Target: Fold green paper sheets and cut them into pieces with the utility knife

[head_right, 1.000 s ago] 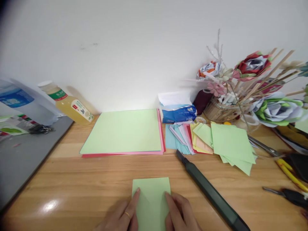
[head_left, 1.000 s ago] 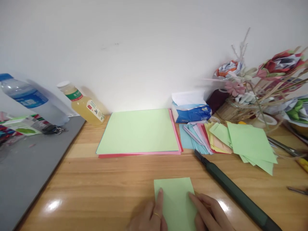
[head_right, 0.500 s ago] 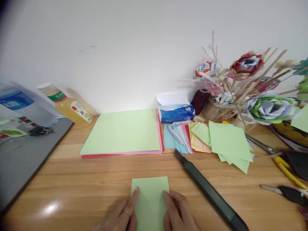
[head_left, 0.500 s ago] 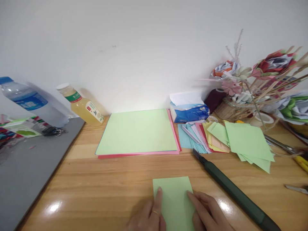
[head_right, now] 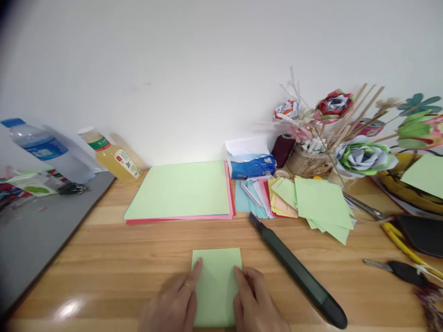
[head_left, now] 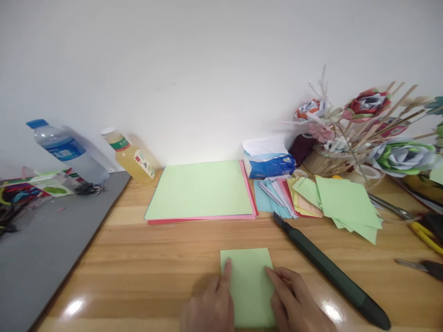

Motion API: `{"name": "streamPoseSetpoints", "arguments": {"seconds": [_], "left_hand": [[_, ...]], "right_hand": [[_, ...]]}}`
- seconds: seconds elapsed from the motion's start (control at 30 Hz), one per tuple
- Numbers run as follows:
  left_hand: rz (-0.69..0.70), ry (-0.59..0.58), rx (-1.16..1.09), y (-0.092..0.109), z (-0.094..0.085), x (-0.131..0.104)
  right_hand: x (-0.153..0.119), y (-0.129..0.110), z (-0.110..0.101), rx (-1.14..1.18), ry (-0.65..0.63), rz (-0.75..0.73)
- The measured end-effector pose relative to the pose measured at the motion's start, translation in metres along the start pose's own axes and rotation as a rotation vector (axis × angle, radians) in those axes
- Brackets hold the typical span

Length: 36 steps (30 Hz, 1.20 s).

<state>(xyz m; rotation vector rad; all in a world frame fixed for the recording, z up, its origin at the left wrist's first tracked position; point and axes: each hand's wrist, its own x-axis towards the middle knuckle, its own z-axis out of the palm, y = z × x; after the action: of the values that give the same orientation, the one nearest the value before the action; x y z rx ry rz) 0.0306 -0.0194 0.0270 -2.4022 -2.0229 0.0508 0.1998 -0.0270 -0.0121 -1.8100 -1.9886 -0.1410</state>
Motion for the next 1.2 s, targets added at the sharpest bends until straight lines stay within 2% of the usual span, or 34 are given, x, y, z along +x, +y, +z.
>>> {"name": "streamPoseSetpoints", "arguments": {"seconds": [0.2,0.37,0.47,0.57,0.67,0.77,0.87,1.0,1.1,1.2], "left_hand": [[0.015,-0.058,0.040,0.000,-0.008,0.003],[0.018,-0.078,-0.003,0.002,-0.018,0.004],[0.012,-0.106,-0.032,0.000,-0.028,0.006],[0.067,-0.020,-0.050,-0.006,-0.037,0.008],[0.220,0.088,-0.046,-0.012,-0.039,0.008],[0.348,0.153,-0.088,-0.017,-0.034,0.005],[0.385,0.179,-0.140,-0.021,-0.026,0.001],[0.405,0.184,-0.161,-0.028,-0.021,-0.002],[0.443,0.175,-0.167,-0.035,-0.021,-0.001],[0.472,0.152,-0.138,-0.042,-0.023,0.001]], "right_hand": [[0.008,0.002,-0.010,-0.035,-0.034,-0.115],[0.009,-0.007,-0.013,-0.086,-0.037,-0.018],[0.011,-0.011,-0.015,-0.087,-0.036,-0.027],[0.019,-0.010,-0.020,-0.054,-0.052,-0.096],[0.034,-0.001,-0.027,-0.014,-0.088,-0.210],[0.052,0.011,-0.035,0.017,-0.110,-0.339],[0.061,0.016,-0.043,0.024,-0.097,-0.443],[0.040,-0.002,-0.047,0.020,-0.052,-0.575],[0.014,-0.019,-0.040,0.023,-0.064,-0.691],[-0.002,-0.024,-0.030,0.006,-0.076,-0.723]]}}
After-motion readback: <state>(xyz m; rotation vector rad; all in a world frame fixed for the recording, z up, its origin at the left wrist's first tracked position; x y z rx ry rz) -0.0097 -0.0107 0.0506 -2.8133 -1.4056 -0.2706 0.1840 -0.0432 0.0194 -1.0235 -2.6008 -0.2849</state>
